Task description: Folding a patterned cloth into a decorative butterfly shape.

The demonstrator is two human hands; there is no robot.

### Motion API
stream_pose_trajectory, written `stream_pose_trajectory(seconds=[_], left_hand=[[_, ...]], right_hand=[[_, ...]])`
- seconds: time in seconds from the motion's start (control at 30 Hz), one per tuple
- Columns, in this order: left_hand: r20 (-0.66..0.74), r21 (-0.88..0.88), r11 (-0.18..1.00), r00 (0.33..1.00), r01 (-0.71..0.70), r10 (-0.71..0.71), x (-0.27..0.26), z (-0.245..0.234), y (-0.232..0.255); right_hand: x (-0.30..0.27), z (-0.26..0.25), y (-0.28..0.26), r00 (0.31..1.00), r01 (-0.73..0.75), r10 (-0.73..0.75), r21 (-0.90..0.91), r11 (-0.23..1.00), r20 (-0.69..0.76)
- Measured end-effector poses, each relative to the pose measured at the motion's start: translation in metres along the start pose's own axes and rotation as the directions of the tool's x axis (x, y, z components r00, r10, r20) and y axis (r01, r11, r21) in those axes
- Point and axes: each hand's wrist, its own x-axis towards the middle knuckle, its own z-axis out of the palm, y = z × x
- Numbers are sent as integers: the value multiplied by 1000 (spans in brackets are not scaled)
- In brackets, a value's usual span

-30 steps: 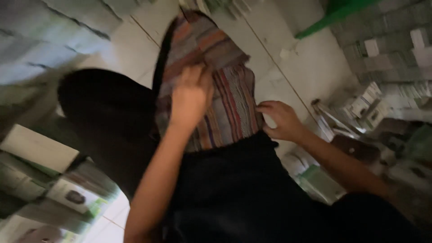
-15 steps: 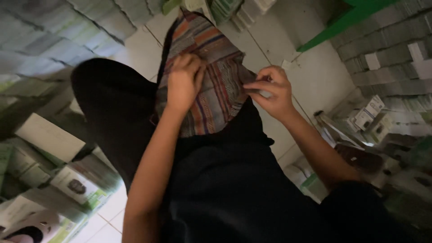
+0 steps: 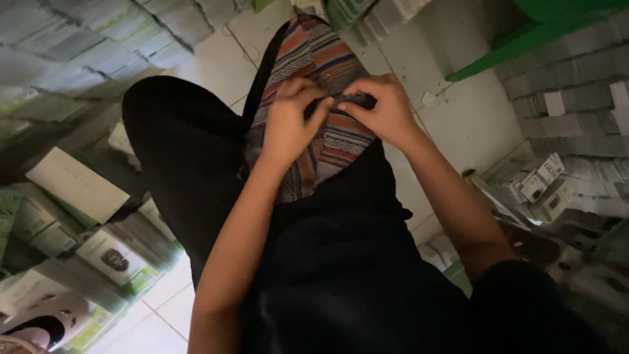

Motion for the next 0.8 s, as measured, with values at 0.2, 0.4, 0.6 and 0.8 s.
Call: stream_pose_trajectory(seconds=[0.2,0.4,0.6,0.8], left_hand=[[-31,-3,1000,1000,5,-5,0,1,13],[-29,16,998,998,56,-56,1,2,10],[-9,-27,997,998,67,-67,3,5,4],[-51,6,998,997,62,-62,5,6,8]], right_hand=[[12,-7,-11,987,-137,116,206,969,108],[6,-18,-4,991,-130,115,312,941,67],[10,-13,-9,976,-209,185,259,943,114],[16,-11,-10,982,-159,125,259,953,141]])
